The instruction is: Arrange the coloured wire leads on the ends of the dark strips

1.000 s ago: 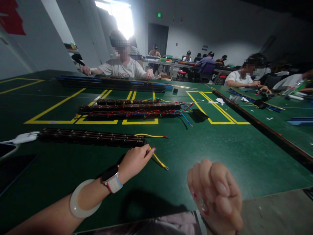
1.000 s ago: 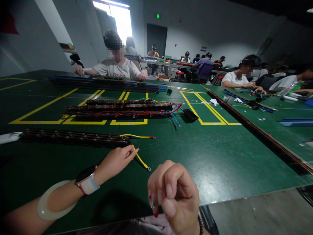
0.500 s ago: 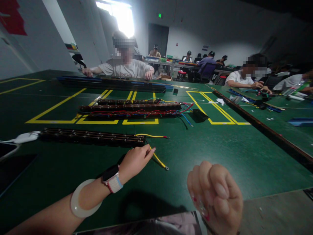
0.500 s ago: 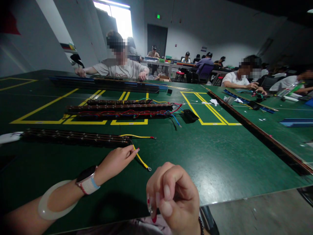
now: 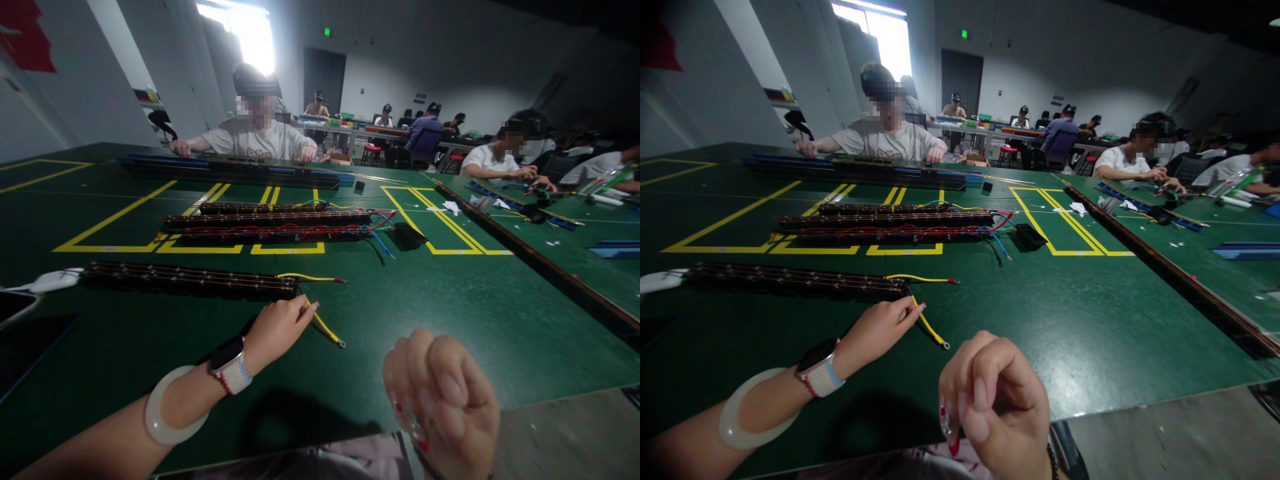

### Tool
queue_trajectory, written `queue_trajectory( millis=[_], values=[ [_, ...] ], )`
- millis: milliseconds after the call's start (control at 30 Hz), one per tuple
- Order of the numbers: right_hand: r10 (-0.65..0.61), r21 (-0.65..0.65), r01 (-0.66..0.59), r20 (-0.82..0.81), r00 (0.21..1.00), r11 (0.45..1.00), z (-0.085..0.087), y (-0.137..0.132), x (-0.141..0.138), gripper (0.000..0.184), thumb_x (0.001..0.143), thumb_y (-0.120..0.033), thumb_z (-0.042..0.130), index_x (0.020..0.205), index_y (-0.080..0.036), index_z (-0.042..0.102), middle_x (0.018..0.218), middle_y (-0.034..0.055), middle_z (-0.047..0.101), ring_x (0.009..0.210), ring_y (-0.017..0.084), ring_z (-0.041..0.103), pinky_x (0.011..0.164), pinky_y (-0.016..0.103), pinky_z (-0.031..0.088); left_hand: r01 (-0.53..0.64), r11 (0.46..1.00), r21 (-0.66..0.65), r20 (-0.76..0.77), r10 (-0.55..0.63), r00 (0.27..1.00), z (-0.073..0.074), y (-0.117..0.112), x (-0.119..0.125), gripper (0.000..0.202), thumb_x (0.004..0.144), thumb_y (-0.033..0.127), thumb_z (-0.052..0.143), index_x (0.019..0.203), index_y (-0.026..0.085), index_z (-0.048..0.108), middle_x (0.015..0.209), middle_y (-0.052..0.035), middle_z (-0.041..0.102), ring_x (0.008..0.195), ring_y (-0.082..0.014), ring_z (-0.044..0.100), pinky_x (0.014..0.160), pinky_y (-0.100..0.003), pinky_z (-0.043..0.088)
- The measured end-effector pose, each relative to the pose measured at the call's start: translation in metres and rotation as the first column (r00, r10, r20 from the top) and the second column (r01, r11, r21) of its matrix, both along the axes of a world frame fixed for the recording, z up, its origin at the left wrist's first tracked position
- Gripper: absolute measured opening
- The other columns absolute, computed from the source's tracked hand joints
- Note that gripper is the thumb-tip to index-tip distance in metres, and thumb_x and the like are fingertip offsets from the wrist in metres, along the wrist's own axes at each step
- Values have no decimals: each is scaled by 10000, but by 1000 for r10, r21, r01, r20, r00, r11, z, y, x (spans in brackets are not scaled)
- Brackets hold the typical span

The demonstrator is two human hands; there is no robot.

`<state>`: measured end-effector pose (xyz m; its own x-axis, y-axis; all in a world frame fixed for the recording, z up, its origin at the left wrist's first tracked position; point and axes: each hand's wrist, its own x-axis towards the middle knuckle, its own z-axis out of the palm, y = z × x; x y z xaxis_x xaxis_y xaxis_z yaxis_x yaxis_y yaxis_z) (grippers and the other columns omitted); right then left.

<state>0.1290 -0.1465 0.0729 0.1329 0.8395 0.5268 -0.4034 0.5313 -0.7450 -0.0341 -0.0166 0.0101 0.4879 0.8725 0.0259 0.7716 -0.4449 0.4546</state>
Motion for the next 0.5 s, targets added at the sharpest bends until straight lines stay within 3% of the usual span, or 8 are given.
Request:
queue_trajectory(
  millis=[200,500],
  values=[
    [53,8,-52,-37,998,999,0,-1,0,129,839,-255,605,822,-250,477,638,-31,421,521,105,442,457,240,366,-2,1000,31,-31,3,1000,-3,1,-1,394,931,469,278,762,210,521,639,2,597,576,-139,575,528,-234,267],
    [30,-5,-30,-16,999,1000,-1,-1,-2,156,842,-298,594,812,-253,448,635,-29,413,514,111,445,451,244,366,2,1000,3,-24,-2,1000,0,1,0,388,932,464,280,762,207,515,636,2,595,570,-136,573,528,-235,275]
  ],
)
